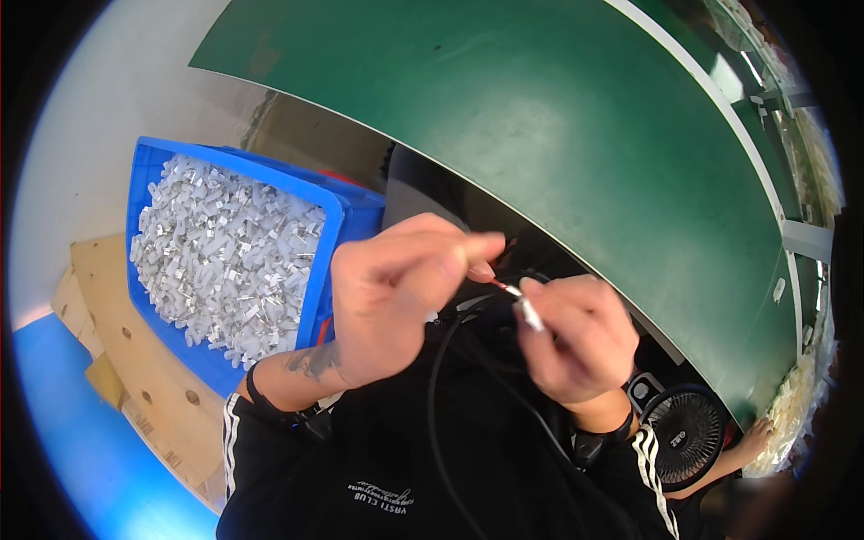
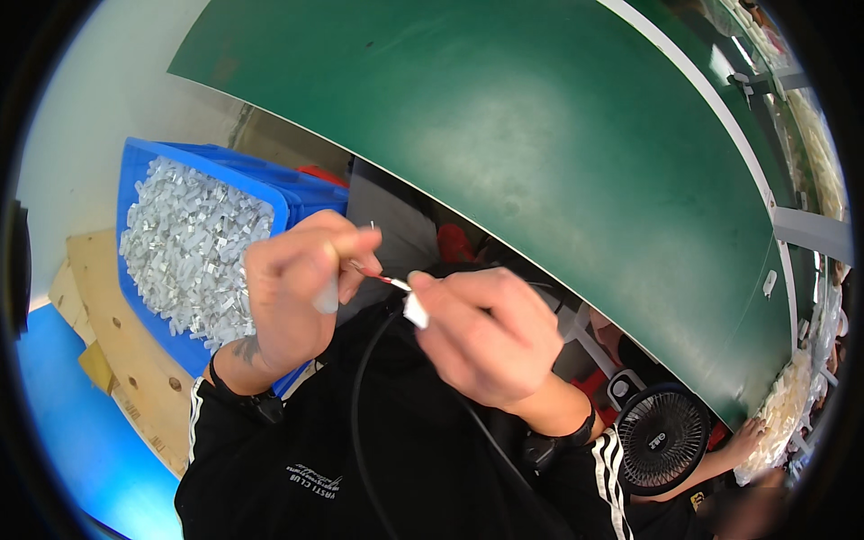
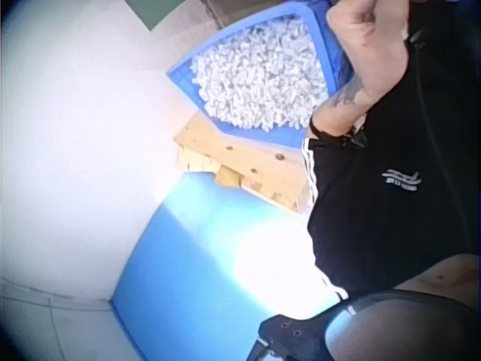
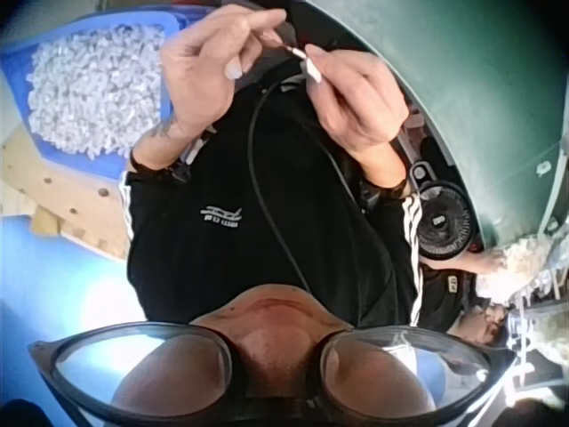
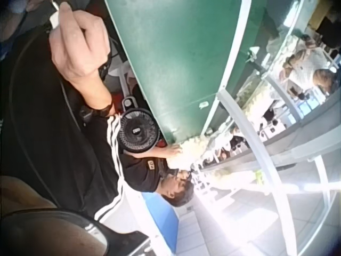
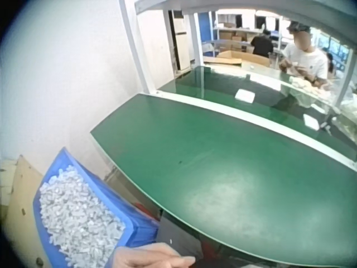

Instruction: Repeatedly picking small white components from a bin and assembling them with a cable/wire.

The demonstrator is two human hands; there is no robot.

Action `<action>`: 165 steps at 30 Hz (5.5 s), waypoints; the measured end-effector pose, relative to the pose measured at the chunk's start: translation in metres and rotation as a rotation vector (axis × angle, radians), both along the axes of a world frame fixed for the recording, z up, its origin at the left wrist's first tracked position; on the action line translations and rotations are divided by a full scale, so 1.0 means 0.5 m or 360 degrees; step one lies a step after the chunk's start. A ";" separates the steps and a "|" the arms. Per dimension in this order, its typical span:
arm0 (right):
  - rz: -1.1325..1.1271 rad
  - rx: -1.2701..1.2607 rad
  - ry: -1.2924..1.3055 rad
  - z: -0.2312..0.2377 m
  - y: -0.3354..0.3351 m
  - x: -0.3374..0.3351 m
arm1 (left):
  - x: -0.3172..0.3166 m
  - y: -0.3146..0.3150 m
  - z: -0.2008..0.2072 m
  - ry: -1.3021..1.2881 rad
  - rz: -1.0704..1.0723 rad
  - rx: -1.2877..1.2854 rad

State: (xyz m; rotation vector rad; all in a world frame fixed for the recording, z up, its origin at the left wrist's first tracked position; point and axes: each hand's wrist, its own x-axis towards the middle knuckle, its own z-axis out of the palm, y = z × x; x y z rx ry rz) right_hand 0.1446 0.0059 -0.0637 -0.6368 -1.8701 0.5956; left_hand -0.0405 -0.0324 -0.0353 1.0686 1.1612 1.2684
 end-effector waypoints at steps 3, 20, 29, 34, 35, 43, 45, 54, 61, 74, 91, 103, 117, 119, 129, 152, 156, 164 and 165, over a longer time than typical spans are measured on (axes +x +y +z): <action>-0.0025 -0.0719 0.0260 0.007 -0.007 0.009 | -0.018 0.014 -0.012 -0.0743 -0.0073 -0.0347; 0.0181 -0.1743 0.0953 -0.024 0.003 0.044 | -0.013 0.020 -0.029 -0.0362 0.0039 -0.0502; 0.0207 -0.1586 0.0790 -0.016 0.001 0.037 | -0.003 0.017 -0.024 -0.0552 -0.0006 -0.0474; 0.0617 -0.1726 0.0868 -0.001 -0.005 0.016 | 0.058 0.018 -0.045 -0.0635 0.0048 -0.0400; 0.0619 -0.1720 0.0852 0.003 -0.006 0.018 | 0.059 0.019 -0.044 -0.0647 0.0051 -0.0389; 0.0579 -0.1937 0.1255 -0.013 -0.011 0.027 | 0.060 0.024 -0.027 -0.0203 -0.0073 -0.0112; 0.0586 -0.1942 0.1302 -0.018 -0.009 0.029 | 0.052 0.022 -0.021 -0.0120 -0.0158 -0.0149; 0.0621 -0.1790 0.1270 -0.002 0.001 0.045 | 0.026 0.033 -0.024 -0.0512 -0.0342 -0.0407; -0.0014 -0.0962 0.0264 0.044 0.008 0.041 | 0.014 0.034 -0.036 -0.0806 -0.0301 -0.0165; -0.0009 -0.0657 0.0089 0.043 0.021 0.024 | 0.009 0.028 -0.043 -0.0815 -0.0381 -0.0122; -0.0010 -0.0450 -0.0018 0.046 0.031 0.033 | 0.014 0.024 -0.052 -0.0845 -0.0373 -0.0148; -0.0052 -0.0174 -0.0123 0.040 0.025 0.042 | 0.026 0.025 -0.055 -0.0746 -0.0341 -0.0120; -0.0070 -0.0143 -0.0212 0.048 0.018 0.049 | 0.030 0.020 -0.057 -0.0826 -0.0437 -0.0050; -0.0070 -0.0157 -0.0192 0.051 0.022 0.046 | 0.033 0.018 -0.055 -0.0786 -0.0437 -0.0044; -0.0079 -0.0308 -0.0191 0.053 0.021 0.044 | 0.026 0.016 -0.046 -0.0238 -0.0301 0.0263; -0.0095 -0.0162 -0.0276 0.071 0.002 0.030 | 0.001 0.024 -0.030 0.0314 -0.0455 0.0404; -0.0190 -0.0029 -0.0262 0.061 -0.003 0.026 | 0.008 0.023 -0.029 0.0154 -0.0438 0.0325; -0.0027 -0.0194 -0.0343 0.075 0.001 0.037 | 0.002 0.021 -0.038 0.0114 -0.0442 0.0411; -0.0033 -0.0196 -0.0348 0.075 -0.001 0.038 | 0.003 0.024 -0.037 0.0207 -0.0457 0.0474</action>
